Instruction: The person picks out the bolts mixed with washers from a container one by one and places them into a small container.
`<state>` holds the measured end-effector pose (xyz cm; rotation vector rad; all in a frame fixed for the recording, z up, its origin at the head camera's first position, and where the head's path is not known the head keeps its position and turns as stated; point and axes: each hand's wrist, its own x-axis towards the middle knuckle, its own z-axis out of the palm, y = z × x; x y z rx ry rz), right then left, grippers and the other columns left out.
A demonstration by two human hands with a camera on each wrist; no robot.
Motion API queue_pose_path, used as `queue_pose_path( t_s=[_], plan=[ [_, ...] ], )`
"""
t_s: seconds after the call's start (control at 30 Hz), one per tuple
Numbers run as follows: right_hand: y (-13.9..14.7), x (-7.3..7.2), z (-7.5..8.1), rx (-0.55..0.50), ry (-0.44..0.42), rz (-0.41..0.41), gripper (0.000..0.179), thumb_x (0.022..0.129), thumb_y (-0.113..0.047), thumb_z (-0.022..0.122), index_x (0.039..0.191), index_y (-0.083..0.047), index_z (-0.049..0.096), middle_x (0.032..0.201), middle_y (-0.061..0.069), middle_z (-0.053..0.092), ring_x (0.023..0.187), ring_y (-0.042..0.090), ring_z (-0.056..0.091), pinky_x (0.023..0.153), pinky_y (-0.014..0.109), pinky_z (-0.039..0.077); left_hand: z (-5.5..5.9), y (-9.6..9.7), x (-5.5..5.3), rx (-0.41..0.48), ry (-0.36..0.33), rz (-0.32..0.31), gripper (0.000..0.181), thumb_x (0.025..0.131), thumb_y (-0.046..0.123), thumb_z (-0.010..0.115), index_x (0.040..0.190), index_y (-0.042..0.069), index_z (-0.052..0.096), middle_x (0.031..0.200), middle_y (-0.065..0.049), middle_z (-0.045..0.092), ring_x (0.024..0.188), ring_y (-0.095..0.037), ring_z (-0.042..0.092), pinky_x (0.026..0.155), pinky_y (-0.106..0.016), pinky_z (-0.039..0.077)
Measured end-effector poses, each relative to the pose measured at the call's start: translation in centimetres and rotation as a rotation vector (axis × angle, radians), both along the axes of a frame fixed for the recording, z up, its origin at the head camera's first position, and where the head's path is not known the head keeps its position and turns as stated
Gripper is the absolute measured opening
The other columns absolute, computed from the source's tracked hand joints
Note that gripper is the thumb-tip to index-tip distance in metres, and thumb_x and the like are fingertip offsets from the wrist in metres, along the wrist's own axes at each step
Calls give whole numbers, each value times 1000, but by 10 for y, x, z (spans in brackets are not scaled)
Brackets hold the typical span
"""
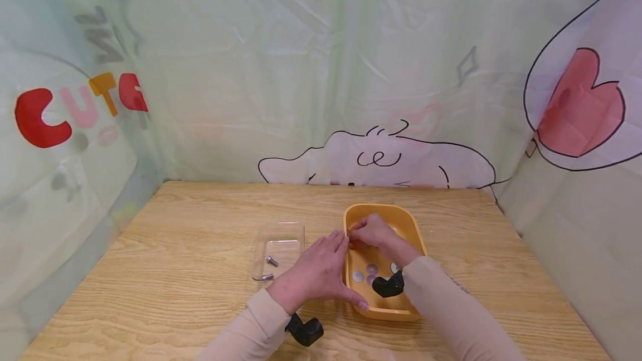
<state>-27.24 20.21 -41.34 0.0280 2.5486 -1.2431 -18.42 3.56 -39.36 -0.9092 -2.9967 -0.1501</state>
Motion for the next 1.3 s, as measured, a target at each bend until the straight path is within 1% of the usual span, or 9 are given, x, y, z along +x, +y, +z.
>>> queue_pose_path(
  t_s=[0.13, 0.37, 0.5, 0.63, 0.73, 0.93, 1.07, 1.3],
  plan=[
    [1, 1, 0, -29, -7, -1, 25, 94, -9, 64, 112, 8, 68, 101, 16, 69, 87, 21, 63, 87, 33, 58, 1, -1, 0, 9, -11, 2, 133, 61, 93, 58, 155, 4, 27, 157, -7, 38, 145, -16, 36, 121, -32, 31],
    [2, 6, 0, -85, -25, 16, 28, 94, -9, 67, 116, 7, 65, 107, 17, 68, 89, 22, 63, 94, 37, 57, 2, -1, 1, 11, -21, 6, 133, 62, 92, 58, 156, 4, 25, 157, -7, 38, 145, -16, 37, 121, -32, 31],
    [3, 5, -1, -153, -44, 33, 29, 94, -7, 65, 119, 8, 62, 107, 17, 68, 88, 21, 66, 93, 36, 58, 2, -2, 2, 11, -26, 8, 133, 62, 93, 58, 156, 5, 25, 158, -7, 37, 146, -16, 36, 121, -32, 31],
    [3, 3, -2, -222, -70, 35, 29, 95, -3, 61, 121, 10, 59, 107, 18, 68, 85, 20, 67, 90, 36, 59, 2, -2, 1, 17, -11, 6, 132, 61, 93, 58, 155, 5, 26, 155, -6, 40, 143, -15, 39, 120, -32, 32],
    [3, 3, -2, -241, -75, 28, 28, 95, -2, 60, 120, 11, 57, 106, 18, 67, 83, 19, 67, 87, 35, 60, 1, -1, 1, 17, -3, 4, 132, 61, 93, 58, 154, 5, 27, 154, -6, 42, 141, -15, 40, 120, -32, 33],
    [3, 4, -1, -238, -76, 13, 26, 96, -1, 59, 119, 11, 59, 105, 18, 67, 82, 19, 67, 85, 33, 60, 1, -1, 1, 22, -13, 5, 131, 61, 92, 59, 155, 5, 27, 156, -6, 40, 144, -15, 38, 121, -33, 32],
    [4, 5, -1, -231, -73, 12, 26, 94, 0, 61, 118, 11, 60, 104, 17, 68, 83, 20, 67, 87, 34, 60, 3, -1, 2, 28, -10, 3, 131, 62, 92, 60, 155, 5, 28, 156, -7, 40, 144, -15, 38, 120, -33, 33],
    [9, 6, -3, -177, -66, 50, 31, 93, -5, 65, 119, 10, 62, 107, 18, 69, 90, 22, 64, 91, 35, 58, 4, -1, 4, 8, -41, 13, 131, 63, 91, 59, 157, 6, 24, 161, -8, 33, 149, -17, 31, 122, -33, 30]
  ],
)
